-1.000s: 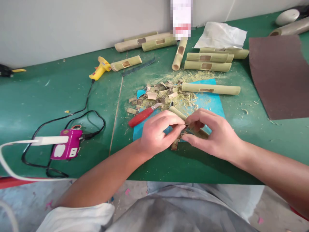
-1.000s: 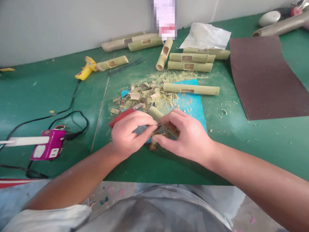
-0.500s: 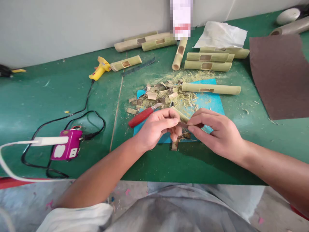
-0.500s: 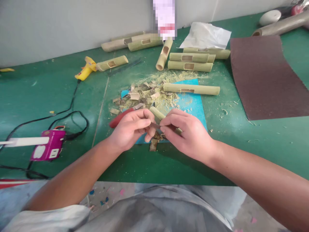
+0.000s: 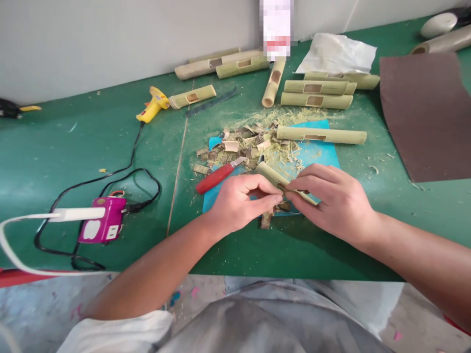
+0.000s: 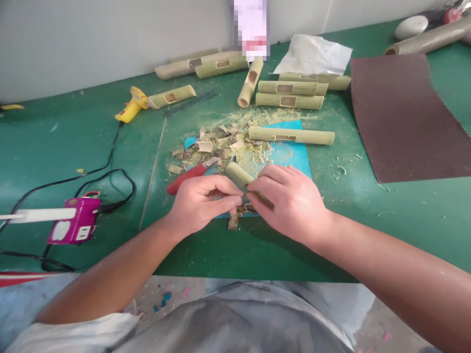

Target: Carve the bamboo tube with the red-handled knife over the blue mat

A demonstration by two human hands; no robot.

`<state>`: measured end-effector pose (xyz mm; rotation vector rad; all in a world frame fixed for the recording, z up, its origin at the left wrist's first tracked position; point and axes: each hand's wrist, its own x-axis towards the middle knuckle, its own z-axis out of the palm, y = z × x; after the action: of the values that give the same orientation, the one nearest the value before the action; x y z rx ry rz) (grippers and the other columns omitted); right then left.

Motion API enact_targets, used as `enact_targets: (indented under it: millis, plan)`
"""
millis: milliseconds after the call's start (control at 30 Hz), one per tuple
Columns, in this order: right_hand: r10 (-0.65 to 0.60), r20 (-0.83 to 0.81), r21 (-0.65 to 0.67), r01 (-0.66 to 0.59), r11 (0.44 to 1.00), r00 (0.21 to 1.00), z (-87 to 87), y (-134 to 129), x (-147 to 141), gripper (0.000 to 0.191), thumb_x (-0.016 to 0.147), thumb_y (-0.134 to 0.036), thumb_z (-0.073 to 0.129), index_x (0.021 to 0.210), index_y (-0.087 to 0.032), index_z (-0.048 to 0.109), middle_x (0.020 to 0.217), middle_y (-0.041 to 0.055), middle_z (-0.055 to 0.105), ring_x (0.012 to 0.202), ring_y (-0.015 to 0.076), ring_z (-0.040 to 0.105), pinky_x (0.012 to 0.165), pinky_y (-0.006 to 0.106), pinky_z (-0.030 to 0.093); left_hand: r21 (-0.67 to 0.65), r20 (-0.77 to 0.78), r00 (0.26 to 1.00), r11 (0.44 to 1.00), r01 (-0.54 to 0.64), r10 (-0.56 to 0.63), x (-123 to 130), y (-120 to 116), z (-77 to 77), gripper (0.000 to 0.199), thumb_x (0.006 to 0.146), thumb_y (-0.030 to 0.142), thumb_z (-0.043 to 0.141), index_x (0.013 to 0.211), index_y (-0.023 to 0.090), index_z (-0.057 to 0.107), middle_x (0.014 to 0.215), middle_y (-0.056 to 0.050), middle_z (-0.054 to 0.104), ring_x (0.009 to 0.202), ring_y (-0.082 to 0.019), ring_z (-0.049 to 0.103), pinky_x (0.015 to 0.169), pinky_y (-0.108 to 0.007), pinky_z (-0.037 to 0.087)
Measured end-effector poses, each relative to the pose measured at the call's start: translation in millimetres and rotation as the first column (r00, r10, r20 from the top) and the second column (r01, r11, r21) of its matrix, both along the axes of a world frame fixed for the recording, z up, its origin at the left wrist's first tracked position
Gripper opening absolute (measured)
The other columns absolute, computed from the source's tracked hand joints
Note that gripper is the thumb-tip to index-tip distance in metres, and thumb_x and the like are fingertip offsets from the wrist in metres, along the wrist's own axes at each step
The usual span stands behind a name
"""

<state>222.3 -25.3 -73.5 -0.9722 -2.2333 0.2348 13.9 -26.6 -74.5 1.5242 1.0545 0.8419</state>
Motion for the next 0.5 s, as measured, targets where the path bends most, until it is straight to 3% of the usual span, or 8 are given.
enact_targets:
  millis: [100, 167, 267, 367, 500]
  plan:
    - [-0.032, 0.019, 0.009, 0.032, 0.999, 0.999, 0.0, 0.6, 2.2, 0.014, 0.091, -0.024, 0.06, 0.084, -0.017, 0.069, 0.083, 0.0065, 0.069, 0.072, 0.0156, 0.064, 0.063, 0.029, 0.048, 0.068, -0.038, 0.998, 0.996, 0.049, -0.047, -2.5, 2.5, 0.8, 0.005, 0.082, 0.018, 0.072, 0.082, 0.014, 0.07, 0.071, -0.001, 0.07, 0.057, -0.01, 0.064, 0.053, -0.02, 0.054]
    - [-0.05, 0.041, 0.007, 0.05, 0.999, 0.998, 0.3, 0.1, 3.1, 0.014, 0.092, -0.026, 0.06, 0.086, -0.017, 0.069, 0.085, 0.0069, 0.069, 0.074, 0.0159, 0.064, 0.064, 0.029, 0.047, 0.211, -0.096, 0.995, 0.977, 0.032, -0.012, -3.4, 4.7, -0.8, 0.004, 0.084, 0.016, 0.07, 0.088, 0.014, 0.072, 0.076, -0.002, 0.071, 0.061, -0.01, 0.064, 0.057, -0.02, 0.055]
    - [-0.112, 0.131, -0.022, 0.116, 0.993, 0.985, 1.1, -2.4, 3.5, 0.019, 0.089, -0.034, 0.062, 0.089, -0.016, 0.069, 0.086, 0.0065, 0.069, 0.072, 0.0164, 0.063, 0.063, 0.029, 0.046, 0.546, -0.23, 0.964, 0.838, 0.015, 0.132, -5.9, 10.4, -7.4, 0.007, 0.087, 0.014, 0.067, 0.091, 0.015, 0.073, 0.083, -0.003, 0.073, 0.069, -0.01, 0.065, 0.065, -0.021, 0.055]
    - [-0.175, 0.279, -0.071, 0.202, 0.977, 0.944, 0.2, -5.5, 3.2, 0.026, 0.083, -0.042, 0.066, 0.088, -0.017, 0.069, 0.082, 0.0046, 0.067, 0.063, 0.0159, 0.059, 0.054, 0.029, 0.039, 0.723, -0.321, 0.915, 0.687, 0.069, 0.246, -9.2, 16.3, -16.2, 0.01, 0.09, 0.014, 0.064, 0.093, 0.016, 0.073, 0.087, -0.003, 0.074, 0.075, -0.01, 0.067, 0.072, -0.022, 0.056]
    - [-0.17, 0.398, -0.134, 0.24, 0.961, 0.902, -4.6, -7.3, 2.4, 0.023, 0.083, -0.039, 0.063, 0.082, -0.017, 0.068, 0.075, 0.0031, 0.063, 0.058, 0.0139, 0.053, 0.051, 0.028, 0.031, 0.731, -0.436, 0.871, 0.653, 0.198, 0.225, -9.6, 17.4, -23.7, 0.015, 0.094, 0.017, 0.058, 0.102, 0.016, 0.07, 0.091, -0.004, 0.073, 0.079, -0.011, 0.069, 0.076, -0.023, 0.057]
